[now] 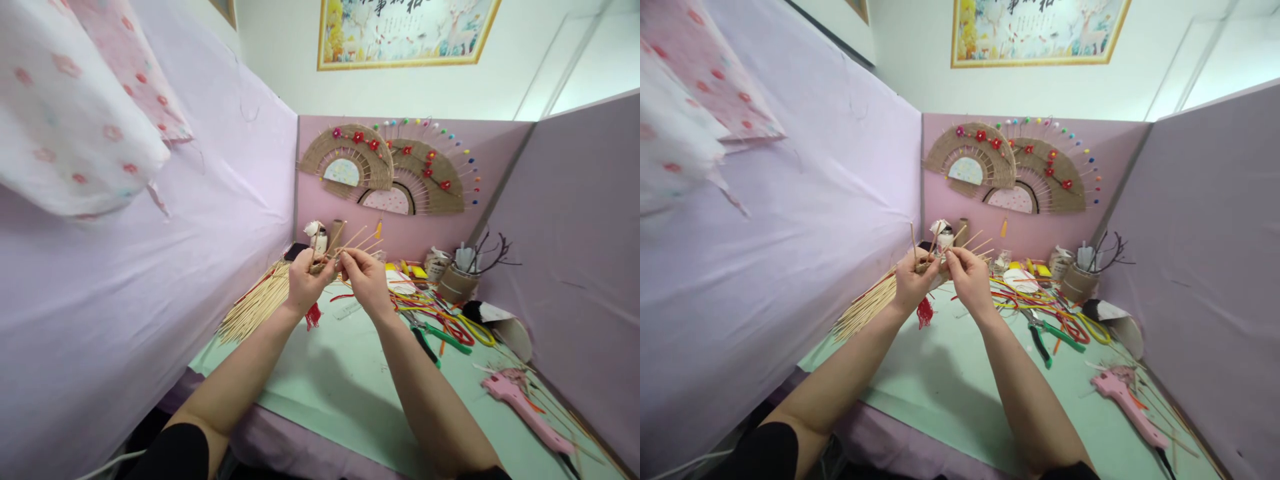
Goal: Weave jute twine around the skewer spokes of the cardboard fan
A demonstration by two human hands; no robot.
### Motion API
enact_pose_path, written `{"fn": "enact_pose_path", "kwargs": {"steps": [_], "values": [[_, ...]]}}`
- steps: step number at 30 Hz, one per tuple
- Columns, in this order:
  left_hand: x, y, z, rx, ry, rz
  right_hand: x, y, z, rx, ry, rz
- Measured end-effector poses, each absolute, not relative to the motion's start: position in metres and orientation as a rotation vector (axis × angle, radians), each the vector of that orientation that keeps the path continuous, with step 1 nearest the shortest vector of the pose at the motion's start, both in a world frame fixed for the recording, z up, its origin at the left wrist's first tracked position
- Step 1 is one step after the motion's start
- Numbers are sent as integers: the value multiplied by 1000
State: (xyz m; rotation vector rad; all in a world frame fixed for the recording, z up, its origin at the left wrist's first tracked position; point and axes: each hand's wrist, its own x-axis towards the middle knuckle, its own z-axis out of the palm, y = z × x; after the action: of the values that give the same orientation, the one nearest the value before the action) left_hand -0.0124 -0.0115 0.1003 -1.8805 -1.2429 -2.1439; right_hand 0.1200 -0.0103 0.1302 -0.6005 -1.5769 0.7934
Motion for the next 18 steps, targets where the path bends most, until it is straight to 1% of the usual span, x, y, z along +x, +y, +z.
{"fn": "enact_pose_path", "kwargs": {"steps": [18], "values": [[-11,-15,99,-1844,-1255,-2094,121,-10,124,-603,-1594,785]]}}
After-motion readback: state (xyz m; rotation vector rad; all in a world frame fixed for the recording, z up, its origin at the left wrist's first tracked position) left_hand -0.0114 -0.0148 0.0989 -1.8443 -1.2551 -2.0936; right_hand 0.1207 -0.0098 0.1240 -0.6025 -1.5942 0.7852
